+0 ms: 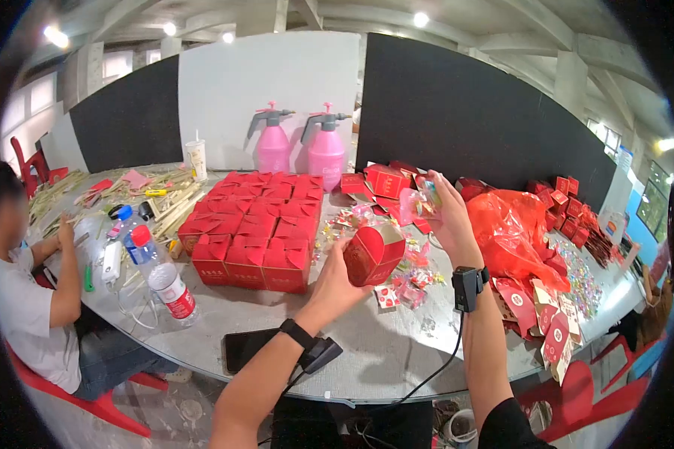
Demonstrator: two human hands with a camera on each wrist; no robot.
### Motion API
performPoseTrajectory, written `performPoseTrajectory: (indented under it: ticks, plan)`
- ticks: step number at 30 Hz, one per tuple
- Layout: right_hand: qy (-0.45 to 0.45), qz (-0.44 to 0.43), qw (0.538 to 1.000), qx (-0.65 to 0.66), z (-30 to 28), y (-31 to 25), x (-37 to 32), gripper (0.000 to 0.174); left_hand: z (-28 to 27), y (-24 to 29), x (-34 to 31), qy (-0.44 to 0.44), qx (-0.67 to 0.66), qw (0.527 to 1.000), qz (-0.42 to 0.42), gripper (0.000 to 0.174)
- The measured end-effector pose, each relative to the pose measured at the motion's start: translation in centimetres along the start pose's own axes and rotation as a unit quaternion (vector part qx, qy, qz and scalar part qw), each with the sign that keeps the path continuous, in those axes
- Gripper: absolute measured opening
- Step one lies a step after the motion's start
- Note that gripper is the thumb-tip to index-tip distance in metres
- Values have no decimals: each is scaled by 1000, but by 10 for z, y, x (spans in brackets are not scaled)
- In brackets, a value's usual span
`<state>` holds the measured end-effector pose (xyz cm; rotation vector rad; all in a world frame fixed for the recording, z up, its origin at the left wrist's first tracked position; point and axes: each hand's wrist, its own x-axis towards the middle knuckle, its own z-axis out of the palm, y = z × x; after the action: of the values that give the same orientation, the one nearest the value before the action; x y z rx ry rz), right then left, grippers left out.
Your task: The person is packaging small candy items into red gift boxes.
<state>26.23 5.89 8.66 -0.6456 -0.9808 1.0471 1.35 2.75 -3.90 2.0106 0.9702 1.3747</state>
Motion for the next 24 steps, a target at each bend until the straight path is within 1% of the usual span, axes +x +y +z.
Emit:
performPoseTrajectory:
  ticks: [1, 2, 3, 4, 5, 6, 7, 8, 9, 10, 12, 13, 15, 16, 17, 18, 19, 21, 22, 24]
  plan:
    - [-2, 4, 1000, 1, 10, -7, -7, 33, 0, 1, -1, -7, -4, 1000, -1, 107]
    - [5, 3, 1000, 0, 8, -8, -7, 33, -1, 2, 0, -27, -5, 999, 17, 109]
    - [-56, 1, 998, -10, 5, -10, -5, 33, 0, 3, 0, -48, -7, 998, 36, 110]
    - [-117, -1, 993, -19, 14, -16, -11, 33, 1, 4, 0, -55, -10, 998, 38, 110]
    - [-108, -1, 992, -65, 23, -18, -23, 30, 1, 5, 0, -51, 2, 997, 49, 110]
    - [-103, -5, 993, -65, 28, -19, -28, 30, 2, 6, 0, -46, 16, 997, 61, 110]
    - [-136, -14, 979, -153, 32, -19, -31, 29, 7, -1, 2, -41, -46, 996, 61, 109]
    - [-168, -21, 956, -240, 34, -19, -33, 28, 9, -5, 2, -43, -45, 996, 62, 109]
    - [-203, -55, 934, -289, 30, -17, -31, 27, 8, -4, 2, -36, -53, 997, 53, 109]
    - [-202, -56, 935, -287, 28, -14, -29, 27, 7, -4, 2, -28, -61, 997, 43, 109]
    - [-204, -102, 896, -382, 30, -14, -30, 26, 6, -6, 3, -26, -51, 997, 59, 109]
    - [-204, -102, 896, -382, 34, -18, -34, 26, 6, -7, 4, -23, -43, 996, 74, 108]
    - [-199, -37, 878, -435, 40, -28, -43, 26, 8, -8, 3, -24, -46, 996, 75, 108]
    - [-197, -36, 878, -435, 38, -27, -43, 26, 9, -7, 3, -25, -48, 996, 76, 108]
    - [-239, -68, 871, -424, 36, -24, -43, 26, 9, -7, 3, -26, -48, 996, 77, 108]
    - [-281, -99, 861, -412, 38, -25, -44, 26, 7, -2, 2, -39, -48, 997, 51, 107]
    - [-281, -99, 861, -412, 39, -27, -46, 26, 6, 1, 2, -52, -47, 997, 24, 107]
    - [-319, -32, 830, -457, 42, -35, -52, 28, 4, 4, 1, -55, -45, 997, 22, 106]
    - [-319, -32, 830, -456, 43, -33, -52, 28, 4, 5, 1, -59, -44, 997, 19, 105]
    - [-338, -53, 778, -527, 44, -30, -54, 30, 4, 6, 1, -69, -51, 996, 15, 107]
